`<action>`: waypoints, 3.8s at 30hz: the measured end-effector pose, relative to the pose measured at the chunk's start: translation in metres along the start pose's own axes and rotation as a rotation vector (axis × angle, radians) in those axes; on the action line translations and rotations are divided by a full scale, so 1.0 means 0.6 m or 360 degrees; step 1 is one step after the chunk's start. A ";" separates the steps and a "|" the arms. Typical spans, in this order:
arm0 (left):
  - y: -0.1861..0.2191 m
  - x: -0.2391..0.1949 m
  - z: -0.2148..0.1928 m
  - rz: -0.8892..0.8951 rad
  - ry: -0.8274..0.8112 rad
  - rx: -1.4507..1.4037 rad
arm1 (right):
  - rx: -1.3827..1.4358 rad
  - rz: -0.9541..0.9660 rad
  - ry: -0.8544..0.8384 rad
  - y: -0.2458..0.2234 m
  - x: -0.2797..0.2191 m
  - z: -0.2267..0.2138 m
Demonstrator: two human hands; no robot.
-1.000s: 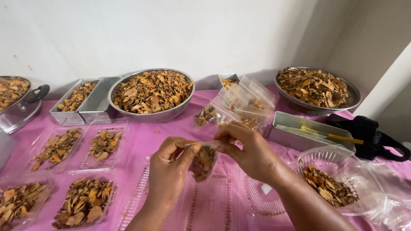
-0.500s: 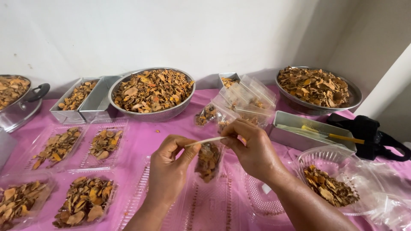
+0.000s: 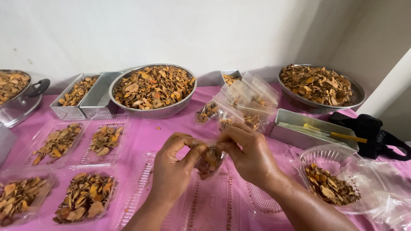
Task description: The person portions dried fruit chips from a tray into small plastic bags and then uses a brush to sweep remaining pieces into a container. The workspace includes multiple bowls and containers of dried fruit on a pink tablecloth.
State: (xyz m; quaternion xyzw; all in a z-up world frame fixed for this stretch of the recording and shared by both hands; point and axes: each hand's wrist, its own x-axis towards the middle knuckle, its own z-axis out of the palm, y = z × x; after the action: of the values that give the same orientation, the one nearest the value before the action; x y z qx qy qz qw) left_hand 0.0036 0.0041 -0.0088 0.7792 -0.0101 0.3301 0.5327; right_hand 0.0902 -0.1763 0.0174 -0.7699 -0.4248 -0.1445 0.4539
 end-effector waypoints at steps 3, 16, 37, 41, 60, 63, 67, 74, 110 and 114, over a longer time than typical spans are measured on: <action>0.017 0.001 -0.005 0.0037 0.0049 -0.0006 | 0.0074 -0.0019 -0.0020 0.001 0.003 -0.008; 0.007 0.007 -0.009 -0.0411 0.0014 -0.0241 | 0.0155 0.0171 -0.0122 0.011 0.025 -0.033; 0.021 0.016 -0.009 -0.0820 -0.0391 -0.0434 | 0.0551 -0.0050 0.0302 0.009 0.016 -0.037; 0.005 0.016 -0.011 -0.0770 -0.0106 -0.0360 | 0.0358 -0.0051 0.0286 -0.006 0.007 -0.042; -0.034 0.021 -0.005 0.0427 0.0187 0.0217 | 0.0280 0.0655 0.0464 0.000 0.094 0.021; -0.054 0.019 -0.002 0.0466 -0.0097 0.0385 | 0.0114 0.0834 0.0265 0.045 0.108 0.062; -0.036 0.009 -0.004 0.0500 -0.0245 0.0562 | -0.0185 0.0714 0.0177 0.118 0.108 0.115; -0.085 0.007 0.003 0.0573 -0.0614 0.0959 | -0.0292 0.0743 0.0217 0.120 0.108 0.125; -0.091 -0.249 -0.060 0.0425 -0.1078 0.1606 | -0.0332 0.0377 0.0304 -0.056 -0.265 -0.175; -0.143 -0.285 -0.063 0.0534 -0.0771 0.2040 | -0.0218 0.0630 0.0572 -0.085 -0.299 -0.164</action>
State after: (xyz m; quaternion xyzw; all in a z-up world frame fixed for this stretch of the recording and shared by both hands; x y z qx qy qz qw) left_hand -0.1180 0.0155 -0.1611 0.9790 -0.0520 0.1660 -0.1067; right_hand -0.0412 -0.3393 -0.0083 -0.8288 -0.1680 -0.2157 0.4881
